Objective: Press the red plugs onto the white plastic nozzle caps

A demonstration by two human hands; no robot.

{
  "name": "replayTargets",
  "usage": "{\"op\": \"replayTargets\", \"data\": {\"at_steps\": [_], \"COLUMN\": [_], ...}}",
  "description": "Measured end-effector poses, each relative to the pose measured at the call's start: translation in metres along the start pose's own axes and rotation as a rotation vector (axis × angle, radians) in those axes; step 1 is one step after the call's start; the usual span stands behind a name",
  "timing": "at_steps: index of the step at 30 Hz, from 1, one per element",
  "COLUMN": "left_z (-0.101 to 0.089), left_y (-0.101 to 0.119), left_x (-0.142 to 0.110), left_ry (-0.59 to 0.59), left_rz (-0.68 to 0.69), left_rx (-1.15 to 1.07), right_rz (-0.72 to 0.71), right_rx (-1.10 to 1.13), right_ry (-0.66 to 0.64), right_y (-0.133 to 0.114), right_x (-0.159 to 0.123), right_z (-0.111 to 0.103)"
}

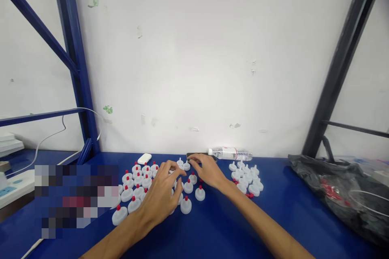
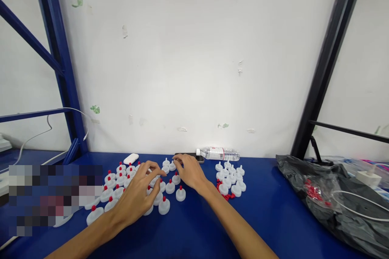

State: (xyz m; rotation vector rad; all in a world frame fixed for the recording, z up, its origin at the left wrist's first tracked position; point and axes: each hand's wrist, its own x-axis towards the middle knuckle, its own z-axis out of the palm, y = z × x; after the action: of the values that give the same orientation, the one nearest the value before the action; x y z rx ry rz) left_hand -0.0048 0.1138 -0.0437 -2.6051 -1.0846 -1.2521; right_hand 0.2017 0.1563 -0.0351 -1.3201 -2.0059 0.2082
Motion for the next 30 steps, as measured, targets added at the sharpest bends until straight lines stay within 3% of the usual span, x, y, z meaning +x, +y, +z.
{"op": "replayTargets", "data": {"at_steps": [6, 15, 24, 30], "left_z": [-0.002, -0.003, -0.005, -0.002], "left_y": [-0.004, -0.003, 0.000, 0.000], "left_x": [0.001, 0.003, 0.003, 0.000], "left_ry": [0.017, 0.025, -0.001, -0.010], "left_rz": [-0.034, -0.083, -0.061, -0.044], "left_rx": [0.033, 0.029, -0.005, -0.042], "right_rz": [0.094, 0.108, 0.187, 0.173], "right_rx": [-0.117, -0.133, -0.107, 0.075], "right_ry": [-0.044, -0.025, -0.198, -0.151], "right_y": [-0.001, -0.003, 0.024, 0.017], "right_x": [0.032, -0.004, -0.017, -0.015], "right_z": [0.010, -0.030, -0.038, -0.048]}}
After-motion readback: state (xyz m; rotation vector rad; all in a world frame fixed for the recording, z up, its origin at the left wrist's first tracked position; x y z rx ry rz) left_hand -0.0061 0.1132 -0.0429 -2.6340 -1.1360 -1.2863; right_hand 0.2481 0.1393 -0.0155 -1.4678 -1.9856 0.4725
